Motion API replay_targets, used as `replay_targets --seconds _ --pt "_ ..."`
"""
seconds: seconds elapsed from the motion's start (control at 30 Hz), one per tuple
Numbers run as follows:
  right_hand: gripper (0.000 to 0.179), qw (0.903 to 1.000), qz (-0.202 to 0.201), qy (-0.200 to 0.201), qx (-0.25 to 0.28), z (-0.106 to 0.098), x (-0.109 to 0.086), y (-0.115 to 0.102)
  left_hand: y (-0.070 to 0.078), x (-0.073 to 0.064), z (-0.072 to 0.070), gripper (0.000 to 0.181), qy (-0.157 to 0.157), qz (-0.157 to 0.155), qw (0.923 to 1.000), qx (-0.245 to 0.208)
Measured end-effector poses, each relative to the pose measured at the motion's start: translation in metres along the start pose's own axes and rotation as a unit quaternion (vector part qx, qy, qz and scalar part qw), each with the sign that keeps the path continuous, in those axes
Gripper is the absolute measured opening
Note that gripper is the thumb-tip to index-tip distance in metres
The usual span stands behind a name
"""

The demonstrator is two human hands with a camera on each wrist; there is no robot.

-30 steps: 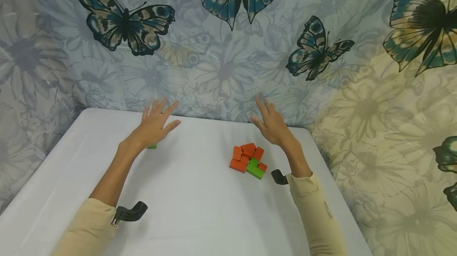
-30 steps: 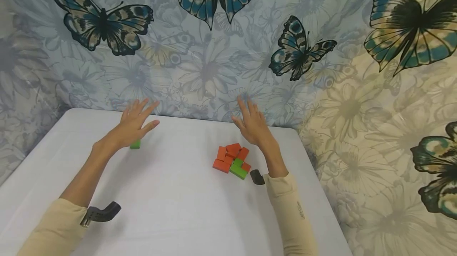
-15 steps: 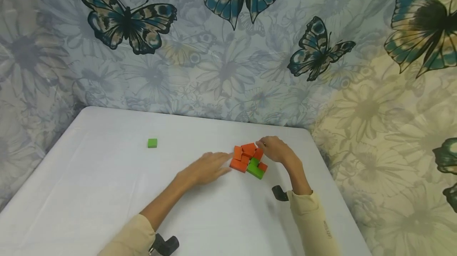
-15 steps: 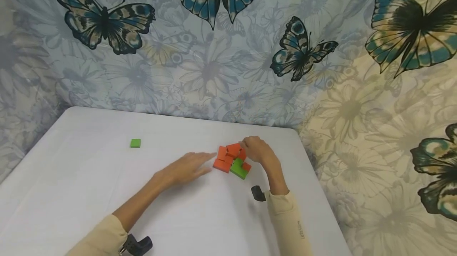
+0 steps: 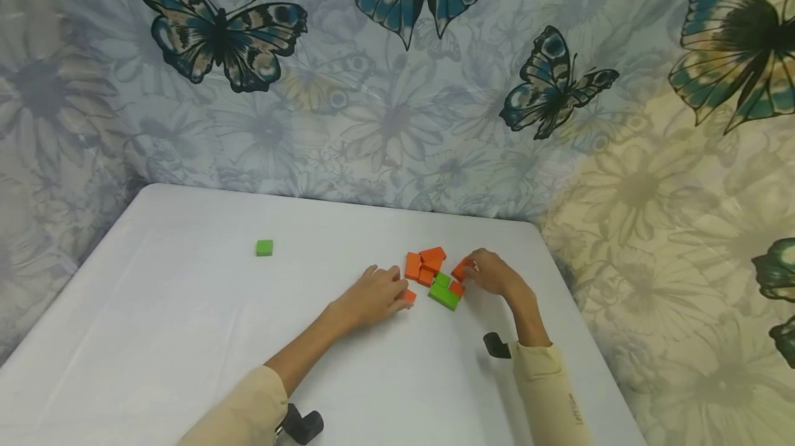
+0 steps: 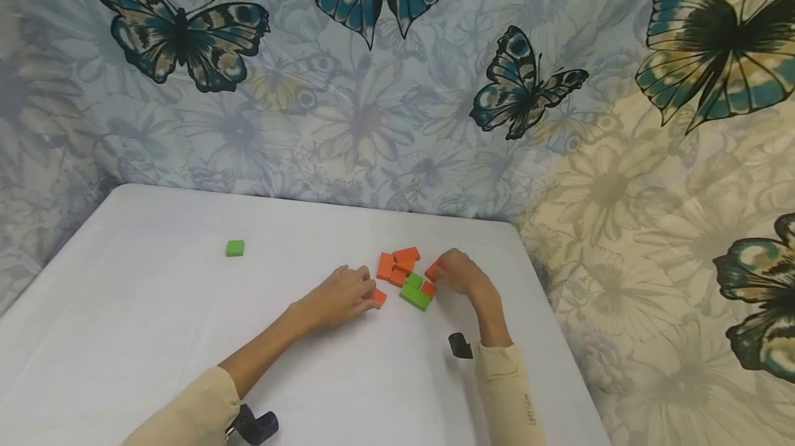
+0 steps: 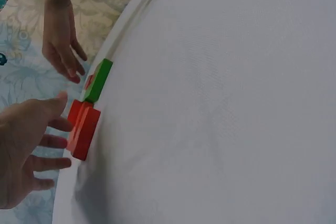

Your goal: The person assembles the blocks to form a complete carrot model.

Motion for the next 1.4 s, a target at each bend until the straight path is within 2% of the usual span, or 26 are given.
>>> replay_targets --seconds 0.07,0.13,0.2,0.27,0.33,0.4,0.5,0.57,0.67,0.8,0.87,0.93,1.03,1.13,1.23,1.4 --pt "0.039 0.9999 0.008 0.012 -0.005 0.0 0.004 0.003 -0.003 0.002 -0.004 0.027 0.035 -0.032 0.9987 0.016" --pt "0.043 0.9996 0.018 0.014 -0.014 0.002 0.009 0.005 -0.005 0.004 -0.003 0.036 0.055 -0.071 0.9956 0.028" --pt "0.044 0.9995 0.025 0.007 -0.019 0.006 0.014 0.007 -0.006 0.007 0.002 0.048 0.053 -0.106 0.9923 0.037" --pt "0.044 0.9992 0.029 0.002 -0.027 0.01 0.019 0.009 -0.004 0.009 0.009 0.057 0.044 -0.125 0.9903 0.041" --pt "0.042 0.999 0.032 0.005 -0.03 0.012 0.021 0.01 -0.002 0.01 0.014 0.056 0.039 -0.133 0.9891 0.05" --pt "0.041 0.9988 0.029 0.015 -0.038 0.011 0.022 0.008 0.0 0.011 0.016 0.048 0.045 -0.129 0.9891 0.054" --pt "0.044 0.997 0.021 0.047 -0.058 0.003 0.016 0.002 0.0 0.008 0.014 0.032 0.049 -0.114 0.9921 0.02" --pt "0.046 0.994 0.007 0.079 -0.076 -0.007 0.009 -0.007 -0.003 0.003 0.008 0.034 0.049 -0.107 0.9927 -0.024" --pt "0.052 0.987 -0.024 0.129 -0.092 -0.022 -0.004 -0.025 -0.013 -0.012 -0.009 0.048 0.047 -0.116 0.9874 -0.097" --pt "0.057 0.9808 -0.085 0.159 -0.075 -0.033 -0.021 -0.059 -0.032 -0.039 -0.044 0.059 0.068 -0.121 0.9821 -0.127" --pt "0.057 0.9785 -0.118 0.156 -0.066 -0.033 -0.028 -0.08 -0.041 -0.055 -0.057 0.062 0.064 -0.111 0.9841 -0.123" --pt "0.057 0.9745 -0.154 0.15 -0.065 -0.03 -0.034 -0.103 -0.05 -0.071 -0.065 0.065 0.045 -0.095 0.9874 -0.119" --pt "0.056 0.9698 -0.197 0.13 -0.064 -0.02 -0.036 -0.135 -0.062 -0.095 -0.068 0.068 0.01 -0.081 0.9885 -0.127" --pt "0.056 0.9685 -0.225 0.089 -0.059 -0.002 -0.033 -0.166 -0.073 -0.116 -0.063 0.069 -0.014 -0.079 0.9868 -0.14" --pt "0.057 0.9685 -0.239 0.038 -0.061 0.027 -0.024 -0.193 -0.08 -0.129 -0.054 0.071 -0.029 -0.086 0.9828 -0.161" --pt "0.058 0.9658 -0.247 -0.015 -0.078 0.078 -0.009 -0.225 -0.081 -0.132 -0.037 0.072 -0.024 -0.075 0.9785 -0.19"
Point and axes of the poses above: each hand's wrist, its own x-axis towards the middle knuckle, its own z-axis out of the palm, y = z × x, the point moved 10 cm from there along x, towards the middle knuckle, and after that the axes turned 5 degrees about -y, right-handed, at the moved point
